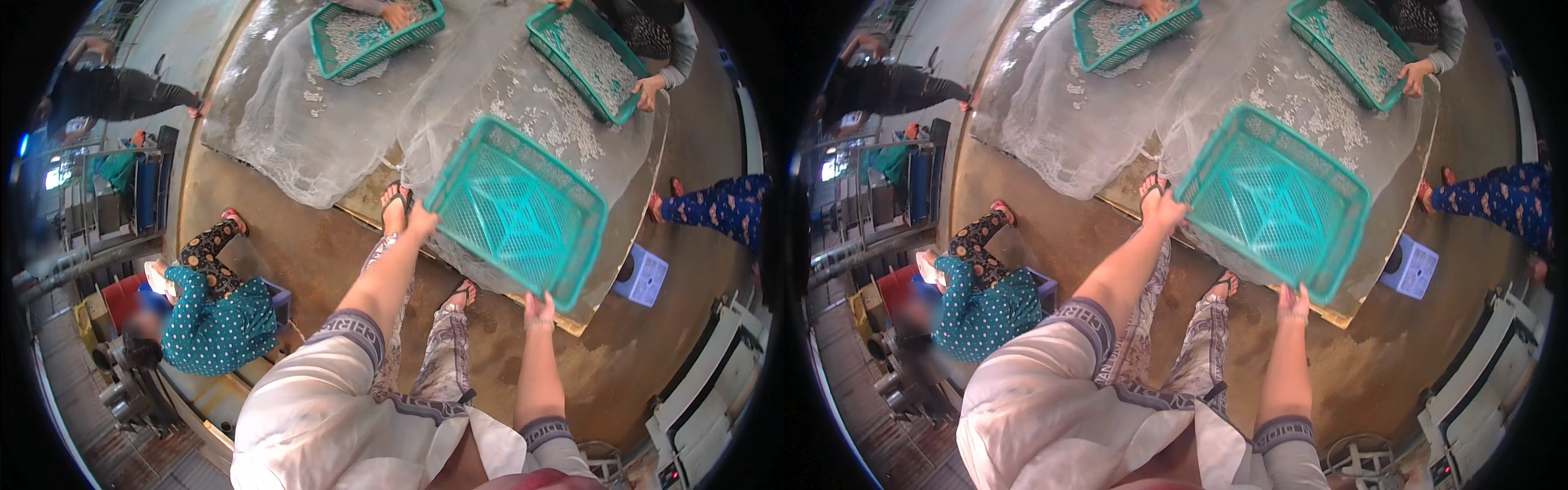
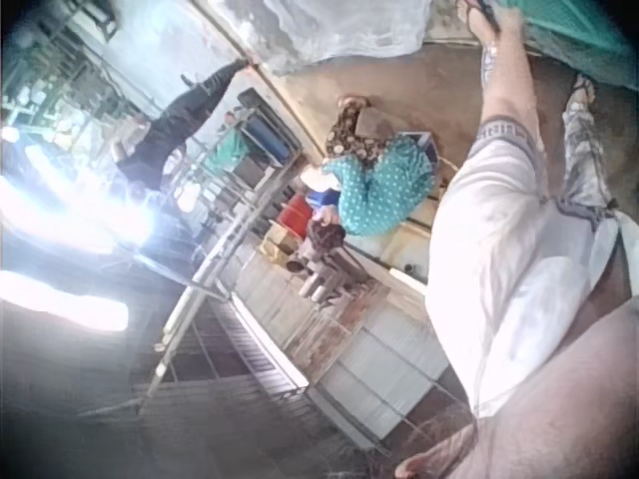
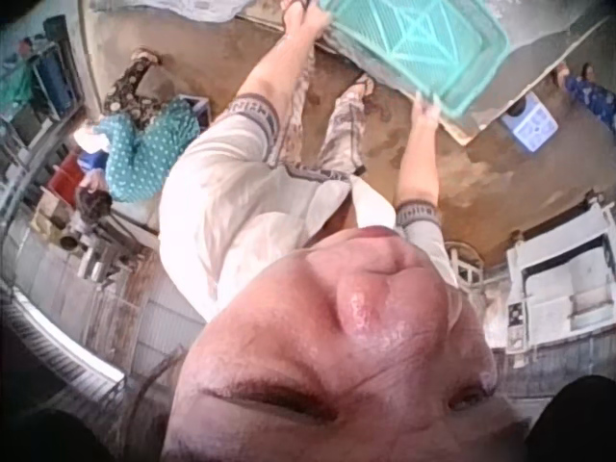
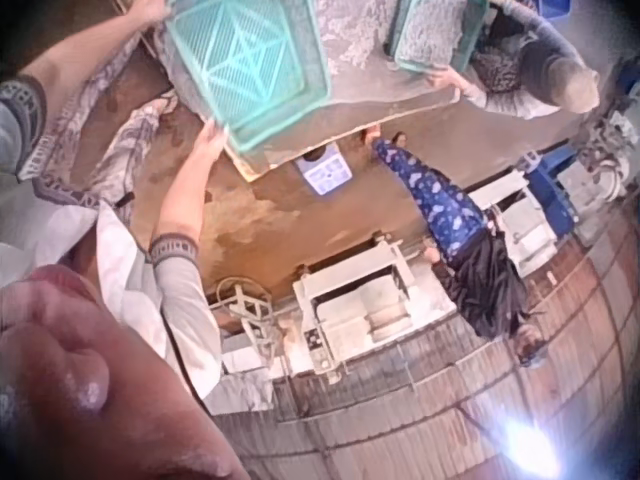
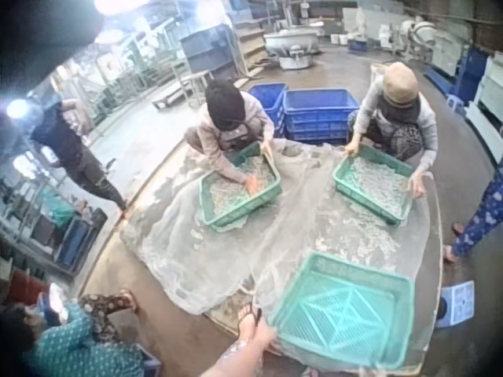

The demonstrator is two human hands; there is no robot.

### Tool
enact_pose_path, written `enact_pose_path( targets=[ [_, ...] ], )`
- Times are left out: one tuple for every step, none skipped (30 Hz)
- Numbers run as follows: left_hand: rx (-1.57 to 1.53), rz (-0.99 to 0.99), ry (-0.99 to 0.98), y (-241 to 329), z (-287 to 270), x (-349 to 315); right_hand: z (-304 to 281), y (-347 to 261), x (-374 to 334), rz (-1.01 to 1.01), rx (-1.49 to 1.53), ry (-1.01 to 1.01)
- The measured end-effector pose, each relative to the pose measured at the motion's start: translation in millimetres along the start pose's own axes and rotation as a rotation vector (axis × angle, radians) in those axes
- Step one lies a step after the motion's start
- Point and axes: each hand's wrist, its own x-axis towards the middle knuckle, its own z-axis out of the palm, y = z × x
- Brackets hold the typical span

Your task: The person sorts white silkworm cocoons by hand in a green basket, then pours them into a machine. They later use a red scoop to transfer cocoons between blue bins while other workers sort nearby.

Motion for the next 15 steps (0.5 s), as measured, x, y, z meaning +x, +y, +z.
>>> enact_pose_path(
  targets=[
    [-0.008,0.007,-0.006,25,4,5,26,5,-10,-0.013,0.067,-0.085],
    [-0.065,0.015,0.012,30,7,15,29,13,-10,0.052,0.056,-0.147],
    [-0.042,0.015,0.041,28,4,31,32,22,-8,0.124,0.035,-0.213],
    [-0.018,0.019,0.068,25,1,44,32,29,-8,0.194,0.018,-0.279],
    [-0.078,0.039,0.052,31,3,57,29,37,-12,0.217,-0.066,-0.314],
    [-0.14,0.058,0.039,37,3,66,20,46,-19,0.24,-0.152,-0.351],
    [-0.199,0.078,0.019,43,6,72,10,50,-37,0.223,-0.254,-0.336],
    [-0.171,0.108,0.051,47,10,71,-7,49,-55,0.204,-0.357,-0.317],
    [-0.141,0.139,0.074,55,17,63,-38,47,-64,0.2,-0.472,-0.208],
    [-0.11,0.178,0.105,65,21,56,-71,46,-73,0.199,-0.583,-0.106],
    [-0.009,0.218,0.137,59,11,59,-105,43,-75,0.217,-0.657,-0.062],
    [0.073,0.294,0.135,57,8,56,-140,37,-77,0.224,-0.713,-0.004],
    [0.156,0.374,0.132,53,3,49,-166,32,-85,0.209,-0.756,0.051],
    [0.24,0.462,0.124,49,-2,45,-186,31,-92,0.19,-0.789,0.105],
    [0.354,0.493,0.161,28,-17,44,-211,27,-90,0.186,-0.834,0.113]
  ],
)
